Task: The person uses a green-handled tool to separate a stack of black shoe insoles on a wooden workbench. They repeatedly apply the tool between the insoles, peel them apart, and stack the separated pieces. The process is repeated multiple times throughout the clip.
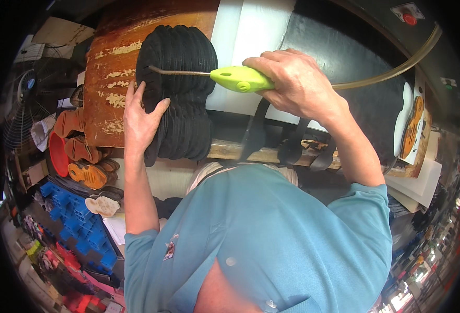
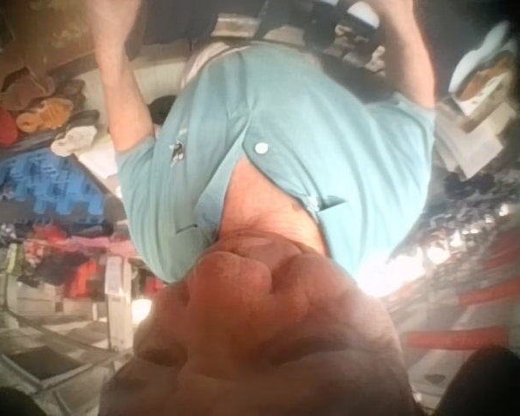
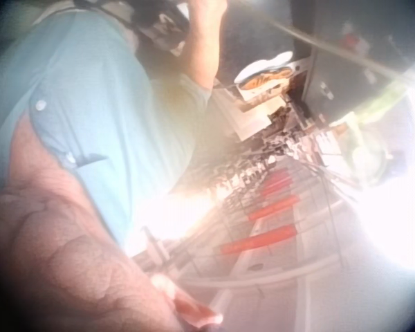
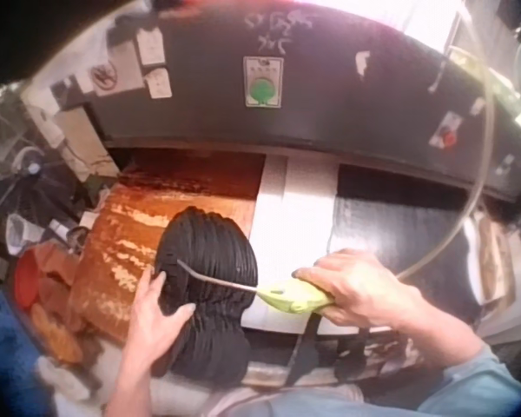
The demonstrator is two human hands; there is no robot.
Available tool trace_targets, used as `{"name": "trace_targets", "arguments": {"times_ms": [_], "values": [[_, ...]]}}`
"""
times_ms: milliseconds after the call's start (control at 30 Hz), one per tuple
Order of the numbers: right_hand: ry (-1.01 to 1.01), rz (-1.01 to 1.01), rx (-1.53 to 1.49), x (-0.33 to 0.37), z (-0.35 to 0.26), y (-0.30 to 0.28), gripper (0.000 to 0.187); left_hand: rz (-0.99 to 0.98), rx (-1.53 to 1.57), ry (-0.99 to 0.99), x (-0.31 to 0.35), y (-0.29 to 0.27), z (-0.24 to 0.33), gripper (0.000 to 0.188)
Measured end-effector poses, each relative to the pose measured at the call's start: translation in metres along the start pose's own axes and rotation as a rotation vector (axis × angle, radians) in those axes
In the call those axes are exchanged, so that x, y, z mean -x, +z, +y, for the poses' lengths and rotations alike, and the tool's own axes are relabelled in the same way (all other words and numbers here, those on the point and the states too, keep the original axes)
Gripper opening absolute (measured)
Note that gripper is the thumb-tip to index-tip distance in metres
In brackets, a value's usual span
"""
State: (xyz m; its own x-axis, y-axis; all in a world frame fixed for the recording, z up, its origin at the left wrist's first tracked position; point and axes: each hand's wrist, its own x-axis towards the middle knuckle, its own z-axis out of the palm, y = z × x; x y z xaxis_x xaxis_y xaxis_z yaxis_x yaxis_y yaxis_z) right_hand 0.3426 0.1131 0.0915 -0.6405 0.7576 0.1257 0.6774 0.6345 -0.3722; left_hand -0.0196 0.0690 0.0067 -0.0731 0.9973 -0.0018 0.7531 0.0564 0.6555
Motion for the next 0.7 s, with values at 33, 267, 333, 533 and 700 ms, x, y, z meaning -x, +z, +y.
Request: {"name": "trace_targets", "arguments": {"times_ms": [33,267,333,533,700], "values": [[-0.007,-0.009,0.002,0.0,0.001,0.002,0.057,-0.004,0.014,0.002,-0.001,-0.001,-0.001,0.085],[-0.026,-0.036,-0.006,0.007,0.004,0.002,0.056,-0.095,0.027,-0.07,-0.007,-0.017,-0.008,0.08],[-0.018,-0.043,0.013,0.011,0.006,0.0,0.055,-0.077,-0.069,-0.014,-0.008,-0.018,-0.007,0.077],[-0.016,0.022,0.001,0.023,0.009,0.0,0.048,-0.221,0.061,-0.051,-0.015,-0.031,0.011,0.062],[-0.02,0.049,0.013,0.029,0.01,0.0,0.049,-0.143,-0.087,0.031,-0.01,-0.03,0.023,0.058]]}}
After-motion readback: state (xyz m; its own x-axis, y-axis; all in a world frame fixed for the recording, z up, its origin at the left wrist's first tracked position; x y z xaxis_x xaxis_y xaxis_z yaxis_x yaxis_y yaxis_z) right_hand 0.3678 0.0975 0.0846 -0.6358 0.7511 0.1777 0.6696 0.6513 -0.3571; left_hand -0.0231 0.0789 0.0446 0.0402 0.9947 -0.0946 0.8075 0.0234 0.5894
